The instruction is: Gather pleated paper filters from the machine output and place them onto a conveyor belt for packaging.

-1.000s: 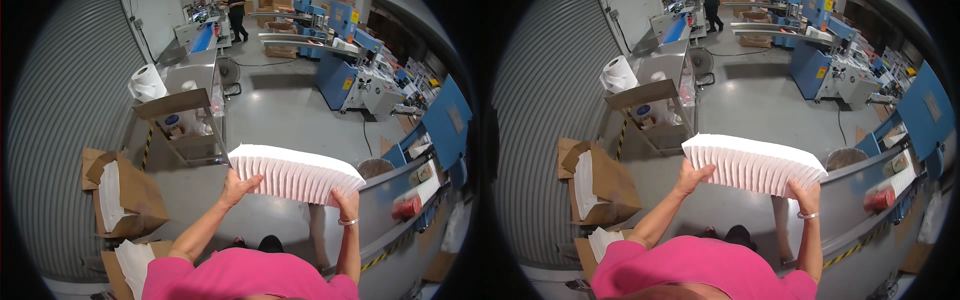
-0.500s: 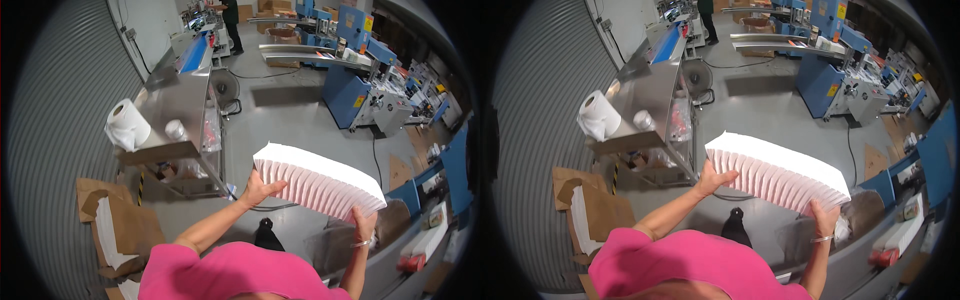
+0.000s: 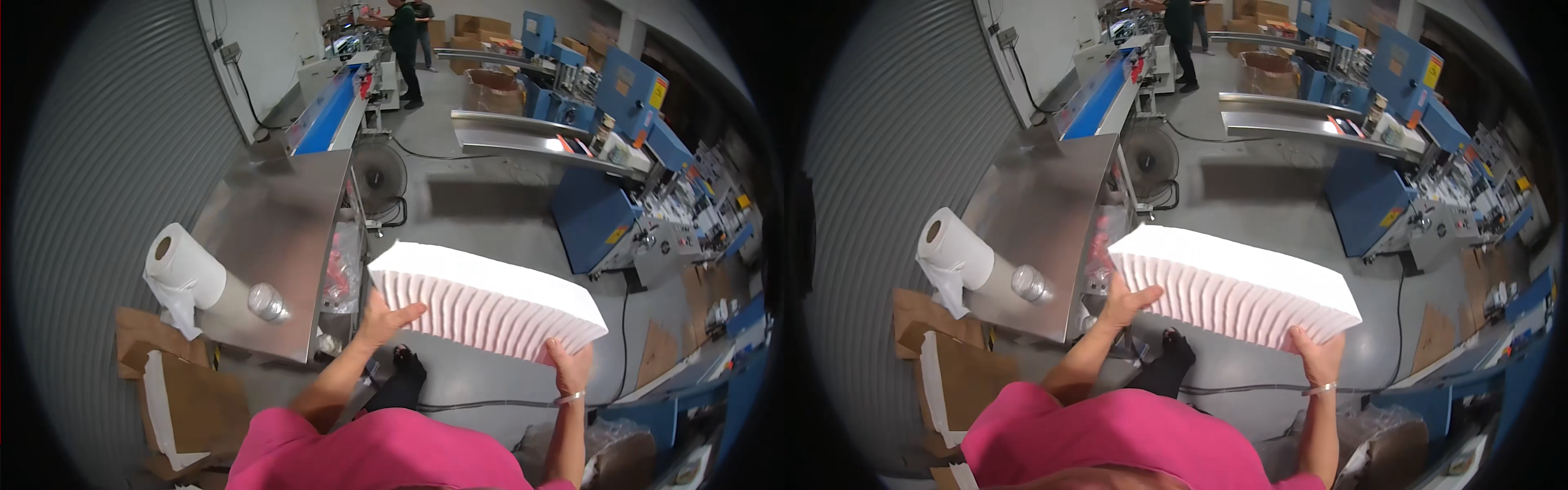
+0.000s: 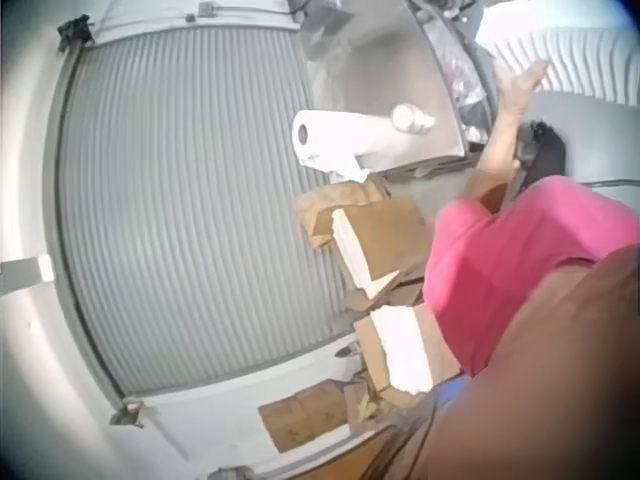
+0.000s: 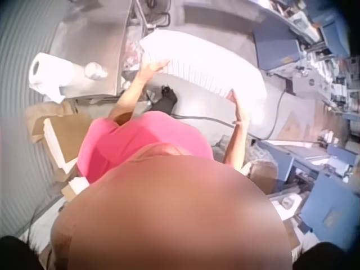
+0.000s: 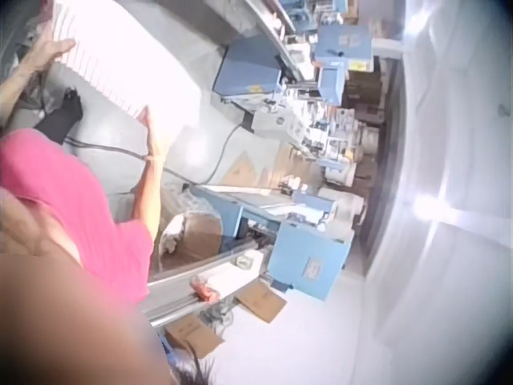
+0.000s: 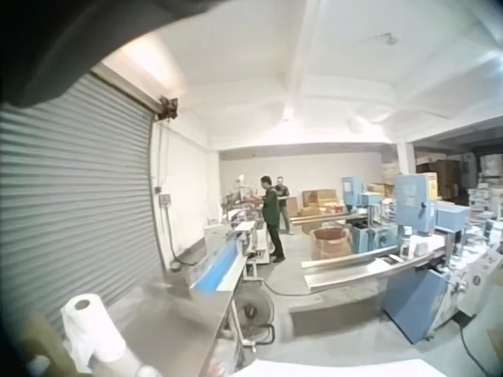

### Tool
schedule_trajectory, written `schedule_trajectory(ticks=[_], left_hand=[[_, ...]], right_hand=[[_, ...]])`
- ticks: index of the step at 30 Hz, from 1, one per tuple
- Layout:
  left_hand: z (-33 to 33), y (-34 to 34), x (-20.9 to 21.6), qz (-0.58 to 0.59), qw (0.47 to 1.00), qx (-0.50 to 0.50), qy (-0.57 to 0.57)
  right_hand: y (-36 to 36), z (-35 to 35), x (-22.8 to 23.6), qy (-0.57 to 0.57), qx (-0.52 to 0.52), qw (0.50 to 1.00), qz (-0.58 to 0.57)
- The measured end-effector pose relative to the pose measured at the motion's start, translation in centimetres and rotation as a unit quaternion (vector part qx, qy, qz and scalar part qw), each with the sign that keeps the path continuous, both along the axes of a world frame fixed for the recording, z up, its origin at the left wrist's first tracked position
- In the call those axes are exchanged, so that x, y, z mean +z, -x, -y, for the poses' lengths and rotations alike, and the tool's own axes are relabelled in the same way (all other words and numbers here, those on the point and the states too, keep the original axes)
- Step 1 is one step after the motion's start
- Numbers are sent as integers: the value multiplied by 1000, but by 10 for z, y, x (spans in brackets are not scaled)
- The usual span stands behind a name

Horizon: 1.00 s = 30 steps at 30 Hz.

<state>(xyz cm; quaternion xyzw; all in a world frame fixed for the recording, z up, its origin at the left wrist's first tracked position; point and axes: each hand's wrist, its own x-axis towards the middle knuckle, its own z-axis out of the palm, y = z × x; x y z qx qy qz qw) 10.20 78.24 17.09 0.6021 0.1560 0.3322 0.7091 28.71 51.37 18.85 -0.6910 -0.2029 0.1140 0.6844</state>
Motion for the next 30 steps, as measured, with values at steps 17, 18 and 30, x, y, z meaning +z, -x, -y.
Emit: schedule_trajectory(ticks=[17, 18, 30], left_hand=[[-226, 19, -40, -8, 916, 385, 114], [-229, 24, -47, -14, 910, 397, 121], [-302, 48, -63, -185, 711, 614, 290]], right_hand=[[-107, -456, -3, 81, 448, 890, 6], [-105, -483, -10, 79, 482, 873, 3], [-36, -797, -67, 296, 774, 541, 146]])
